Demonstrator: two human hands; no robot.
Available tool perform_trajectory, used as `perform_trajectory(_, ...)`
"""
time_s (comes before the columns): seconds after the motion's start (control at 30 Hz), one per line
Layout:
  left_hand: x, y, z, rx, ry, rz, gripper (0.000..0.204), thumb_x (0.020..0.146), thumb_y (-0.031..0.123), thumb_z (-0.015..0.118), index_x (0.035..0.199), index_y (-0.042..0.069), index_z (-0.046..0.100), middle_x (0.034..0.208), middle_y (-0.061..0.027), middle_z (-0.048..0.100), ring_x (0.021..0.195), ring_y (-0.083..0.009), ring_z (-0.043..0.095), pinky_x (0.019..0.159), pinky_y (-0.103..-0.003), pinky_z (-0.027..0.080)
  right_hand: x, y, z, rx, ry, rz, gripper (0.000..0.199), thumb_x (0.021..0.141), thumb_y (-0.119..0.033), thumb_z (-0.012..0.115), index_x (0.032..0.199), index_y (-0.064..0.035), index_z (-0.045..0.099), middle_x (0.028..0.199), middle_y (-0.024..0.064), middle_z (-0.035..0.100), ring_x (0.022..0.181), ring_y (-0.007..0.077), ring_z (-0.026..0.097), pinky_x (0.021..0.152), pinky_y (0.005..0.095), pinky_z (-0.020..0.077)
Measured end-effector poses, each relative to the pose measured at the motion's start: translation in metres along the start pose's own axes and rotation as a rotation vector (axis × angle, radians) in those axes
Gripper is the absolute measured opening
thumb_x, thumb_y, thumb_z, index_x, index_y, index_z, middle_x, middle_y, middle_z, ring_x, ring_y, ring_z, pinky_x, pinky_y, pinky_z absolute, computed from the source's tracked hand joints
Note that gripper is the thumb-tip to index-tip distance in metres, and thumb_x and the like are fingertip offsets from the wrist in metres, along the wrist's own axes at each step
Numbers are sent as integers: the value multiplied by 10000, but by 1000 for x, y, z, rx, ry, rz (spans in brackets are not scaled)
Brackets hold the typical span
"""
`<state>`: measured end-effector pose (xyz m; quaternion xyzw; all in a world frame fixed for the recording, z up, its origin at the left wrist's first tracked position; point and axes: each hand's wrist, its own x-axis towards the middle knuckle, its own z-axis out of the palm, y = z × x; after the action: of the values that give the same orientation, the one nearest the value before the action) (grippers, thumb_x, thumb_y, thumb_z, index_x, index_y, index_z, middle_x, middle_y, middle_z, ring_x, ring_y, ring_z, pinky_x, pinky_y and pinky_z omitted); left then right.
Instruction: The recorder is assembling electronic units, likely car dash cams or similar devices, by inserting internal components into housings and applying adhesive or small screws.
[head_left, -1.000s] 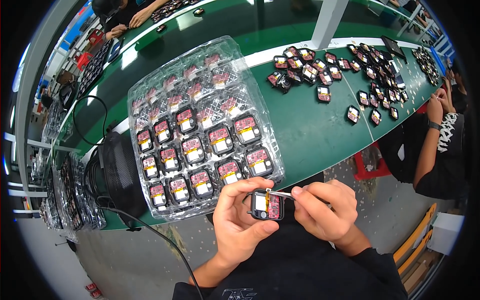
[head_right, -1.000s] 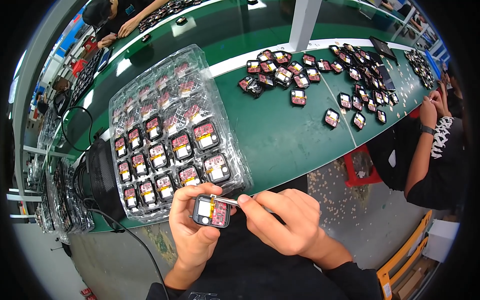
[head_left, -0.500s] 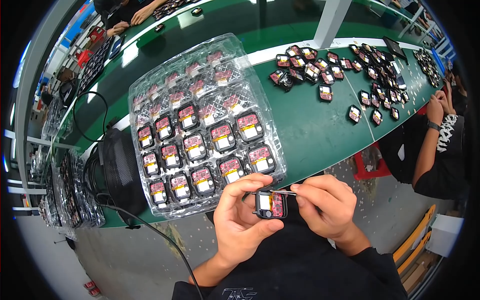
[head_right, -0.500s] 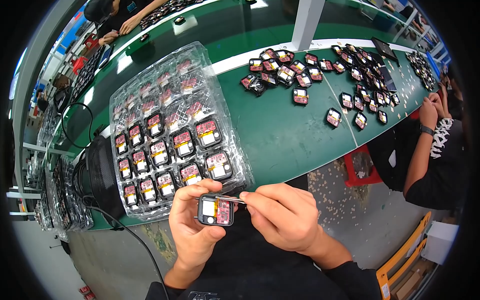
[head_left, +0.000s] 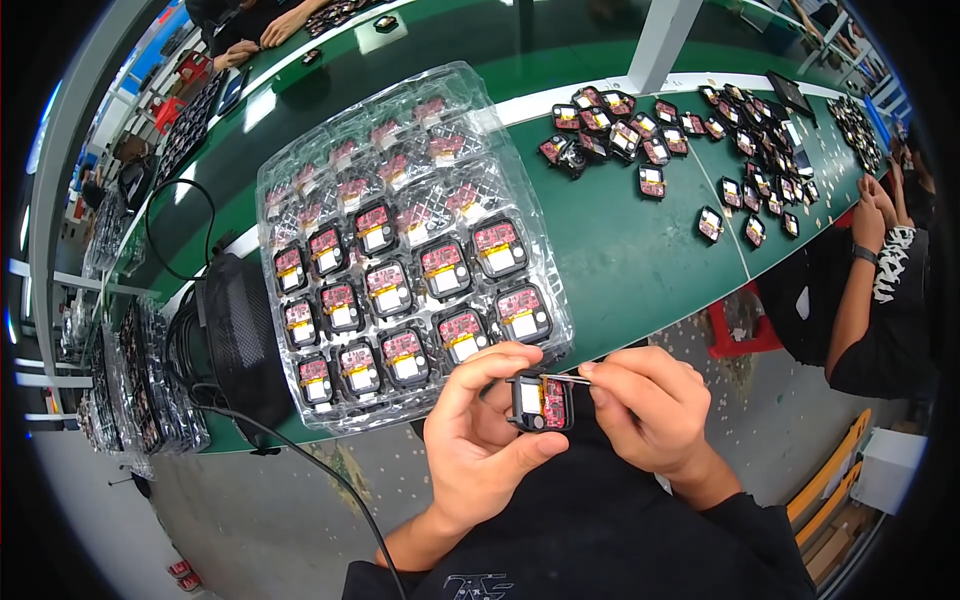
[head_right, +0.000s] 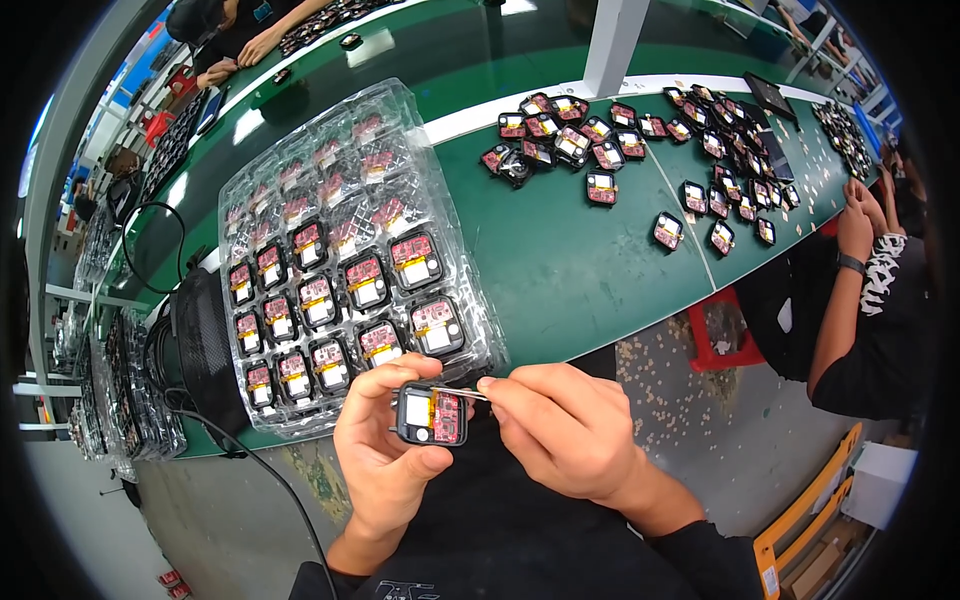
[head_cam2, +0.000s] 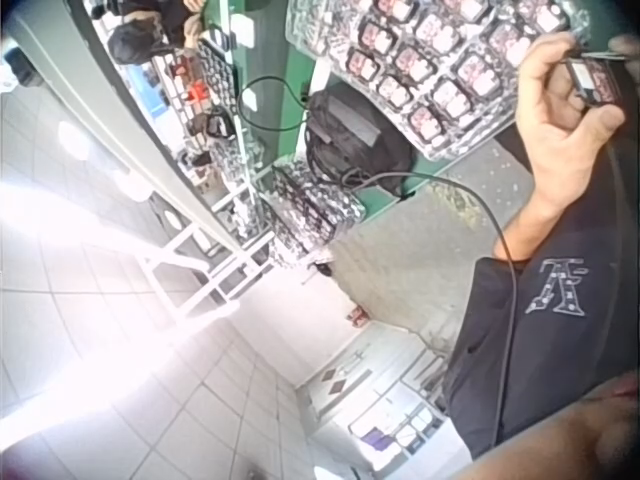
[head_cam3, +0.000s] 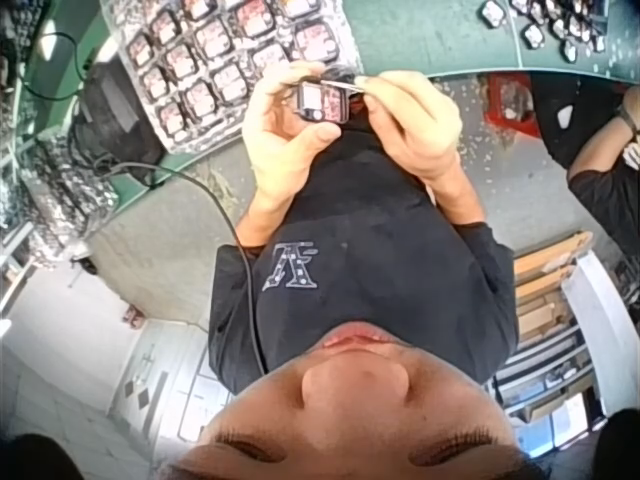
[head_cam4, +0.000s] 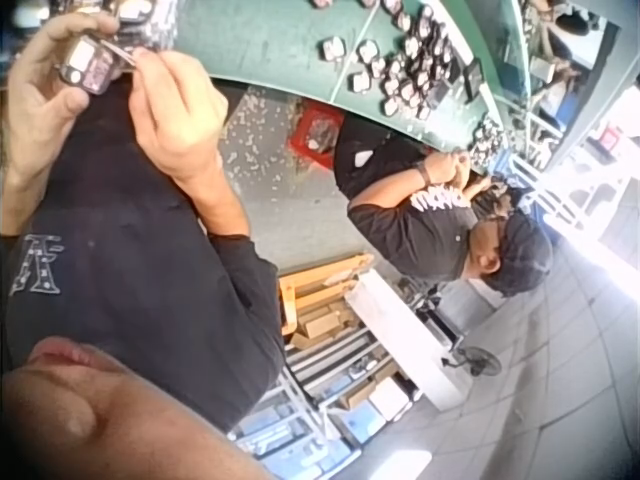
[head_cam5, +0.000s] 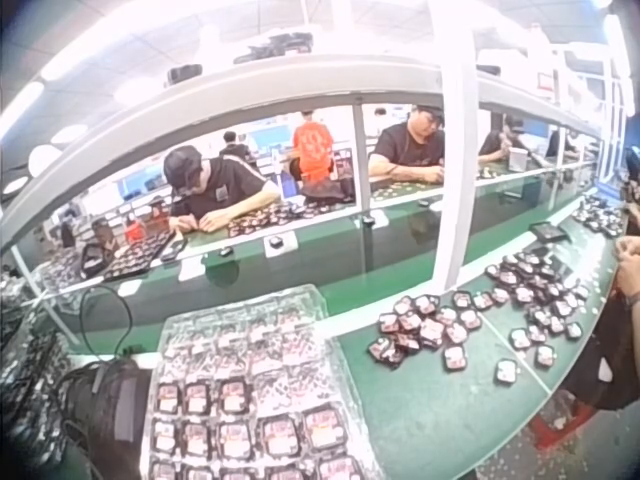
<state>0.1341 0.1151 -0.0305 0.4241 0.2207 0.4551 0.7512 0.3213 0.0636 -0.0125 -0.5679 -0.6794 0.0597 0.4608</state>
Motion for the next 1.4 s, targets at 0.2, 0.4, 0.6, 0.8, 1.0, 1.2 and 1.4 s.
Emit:
perform_trajectory(0.2,2,3,-2,68,4,30,662,779,-77,857,1353,-40,528,1420,-203,492,1275,-261,577,1000,-353,547,-4,5,7,-106,38,-124,341,691,30,765,1031,4,759,860,75,667,590,172,616,507,298,500)
perform_trajectory(0.4,-1,7,-8,93,40,-5,649,786,-115,832,1353,-42,526,1394,-201,527,1233,-255,606,949,-347,585,2,9,3,-182,-51,-208,345,707,-27,710,1046,-2,768,866,58,666,591,153,593,510,287,476)
perform_trajectory(0.6,-7,9,-10,49,30,29,648,769,-128,838,1327,-41,522,1383,-213,539,1225,-241,608,955,-347,590,7,6,3,-25,-49,-115,291,779,-9,716,1067,-10,758,904,92,679,623,188,604,534,294,482)
perform_trajectory(0.8,-3,14,-13,792,55,514,585,691,45,954,1166,20,613,1137,-176,648,1040,-285,688,859,-391,605,11,-10,-7,403,-157,183,411,787,-214,884,1088,14,721,979,128,702,712,129,632,536,244,460)
perform_trajectory(1.0,2,22,-13,989,165,761,541,705,38,927,1180,26,667,1146,-149,655,947,-294,695,795,-373,602,47,-35,11,195,-219,-69,298,779,-69,861,1041,-2,737,958,115,744,760,248,740,642,332,613)
perform_trajectory(1.2,-16,32,-33,869,217,734,433,813,48,857,1185,14,638,1200,-202,638,938,-279,697,774,-342,621,111,1,51,-155,-117,-229,274,816,-25,753,1088,-60,747,1008,106,736,821,287,730,676,376,591)
perform_trajectory(1.4,-19,67,-3,425,-38,993,139,839,-42,711,966,16,716,960,-151,703,801,-313,723,669,-375,595,151,28,71,-253,-295,-294,160,841,-82,736,1001,-81,728,1028,73,730,882,339,706,755,420,578)
